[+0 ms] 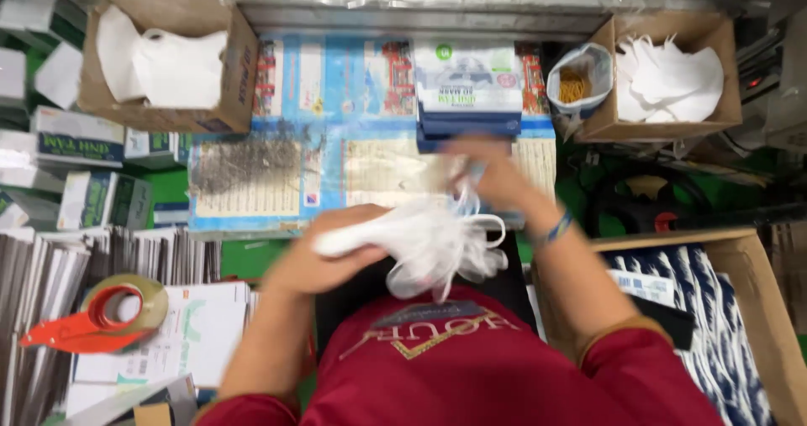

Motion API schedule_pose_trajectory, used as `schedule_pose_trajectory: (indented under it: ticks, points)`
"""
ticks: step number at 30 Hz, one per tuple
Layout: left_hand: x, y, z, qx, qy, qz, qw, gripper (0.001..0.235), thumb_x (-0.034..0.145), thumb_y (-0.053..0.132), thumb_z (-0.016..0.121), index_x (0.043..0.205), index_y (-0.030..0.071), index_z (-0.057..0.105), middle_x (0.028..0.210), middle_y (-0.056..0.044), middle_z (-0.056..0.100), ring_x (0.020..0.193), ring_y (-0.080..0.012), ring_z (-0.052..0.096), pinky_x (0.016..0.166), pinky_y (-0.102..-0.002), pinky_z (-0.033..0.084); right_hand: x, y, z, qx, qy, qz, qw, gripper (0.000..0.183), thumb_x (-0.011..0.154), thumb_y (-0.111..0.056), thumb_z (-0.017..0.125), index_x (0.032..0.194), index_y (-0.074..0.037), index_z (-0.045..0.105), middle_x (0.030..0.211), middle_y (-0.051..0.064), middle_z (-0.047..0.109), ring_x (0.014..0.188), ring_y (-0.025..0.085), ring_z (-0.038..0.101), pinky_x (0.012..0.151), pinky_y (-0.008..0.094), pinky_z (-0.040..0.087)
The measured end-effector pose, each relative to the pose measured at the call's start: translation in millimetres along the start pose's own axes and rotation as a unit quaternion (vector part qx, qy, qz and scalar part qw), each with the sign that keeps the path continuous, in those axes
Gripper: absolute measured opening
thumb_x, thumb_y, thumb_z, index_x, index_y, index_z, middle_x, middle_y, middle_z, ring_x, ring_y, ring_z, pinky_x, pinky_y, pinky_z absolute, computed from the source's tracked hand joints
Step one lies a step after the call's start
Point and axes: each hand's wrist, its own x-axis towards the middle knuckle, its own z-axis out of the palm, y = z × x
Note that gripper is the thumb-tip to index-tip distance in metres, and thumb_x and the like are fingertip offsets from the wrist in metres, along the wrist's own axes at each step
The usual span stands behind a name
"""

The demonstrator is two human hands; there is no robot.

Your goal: Packaging face masks into plastic bags and then into cardboard boxes in a manufacturing environment.

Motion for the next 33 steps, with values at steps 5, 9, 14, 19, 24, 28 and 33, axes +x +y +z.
schedule_pose_trajectory:
  ticks: [5, 9, 14, 19, 24, 28, 33]
  points:
    - [33, -60, -74, 0.244, -0.071, -0.268, 0.929, 0.050, 0.084, 0.040, 0.073, 0.118, 0.004, 0.072, 0.120, -0.019, 0.075, 0.111, -0.0309, 0.073, 0.097, -0.039, 0.055, 18, 1, -44, -0.446, 0.064, -0.149, 0.881, 0.023, 0.092, -0.011, 0.071, 0.115, -0.010, 0.075, 0.114, 0.013, 0.071, 0.104, 0.035, 0.067, 0.087, 0.042, 0.054]
    - [64, -65, -47, 0.275, -0.171, -0.210, 0.923, 0.075, 0.081, 0.049, 0.074, 0.138, 0.004, 0.058, 0.141, -0.022, 0.059, 0.132, -0.0349, 0.056, 0.112, -0.039, 0.042, 1, -8, 7, -0.449, 0.037, -0.180, 0.875, 0.026, 0.085, -0.012, 0.070, 0.110, -0.007, 0.075, 0.103, 0.010, 0.067, 0.097, 0.032, 0.064, 0.077, 0.043, 0.054]
    - [93, -167, 31, 0.291, -0.245, -0.155, 0.912, 0.106, 0.083, 0.056, 0.072, 0.159, 0.001, 0.022, 0.164, -0.026, 0.023, 0.153, -0.0353, 0.019, 0.122, -0.052, 0.018, 7, -8, 19, -0.438, 0.052, -0.165, 0.882, 0.021, 0.083, -0.013, 0.072, 0.102, -0.006, 0.074, 0.092, 0.011, 0.065, 0.087, 0.033, 0.064, 0.073, 0.045, 0.053]
    - [90, -207, 56, 0.357, -0.191, -0.203, 0.892, 0.118, 0.082, 0.064, 0.069, 0.163, -0.001, 0.012, 0.166, -0.025, 0.019, 0.158, -0.0373, 0.011, 0.125, -0.058, 0.012, 30, 6, 22, -0.483, 0.031, -0.179, 0.857, 0.020, 0.073, -0.018, 0.077, 0.079, -0.005, 0.063, 0.083, 0.016, 0.063, 0.082, 0.037, 0.064, 0.069, 0.049, 0.052]
    - [104, -170, 59, 0.430, -0.256, -0.218, 0.838, 0.087, 0.085, 0.068, 0.060, 0.148, 0.008, 0.050, 0.174, -0.014, 0.014, 0.161, -0.0334, 0.007, 0.123, -0.065, 0.014, 55, -19, 26, -0.548, 0.069, -0.130, 0.824, 0.031, 0.071, -0.006, 0.072, 0.101, -0.011, 0.066, 0.098, 0.015, 0.063, 0.087, 0.038, 0.066, 0.069, 0.048, 0.052]
    - [98, -188, 58, 0.423, -0.277, -0.203, 0.838, 0.078, 0.086, 0.063, 0.058, 0.146, 0.012, 0.059, 0.172, -0.014, 0.020, 0.161, -0.0329, 0.009, 0.124, -0.068, 0.013, 49, -62, 37, -0.479, 0.043, -0.189, 0.856, 0.027, 0.085, -0.006, 0.071, 0.111, -0.013, 0.072, 0.093, 0.012, 0.065, 0.077, 0.037, 0.065, 0.067, 0.046, 0.052]
    - [71, -126, -1, 0.120, -0.164, -0.141, 0.969, 0.058, 0.087, 0.053, 0.066, 0.120, 0.006, 0.074, 0.115, -0.018, 0.081, 0.105, -0.0267, 0.076, 0.095, -0.040, 0.058, 34, -73, 22, -0.348, 0.150, -0.172, 0.909, 0.019, 0.095, -0.004, 0.064, 0.103, -0.011, 0.079, 0.085, 0.013, 0.069, 0.074, 0.031, 0.066, 0.071, 0.039, 0.053]
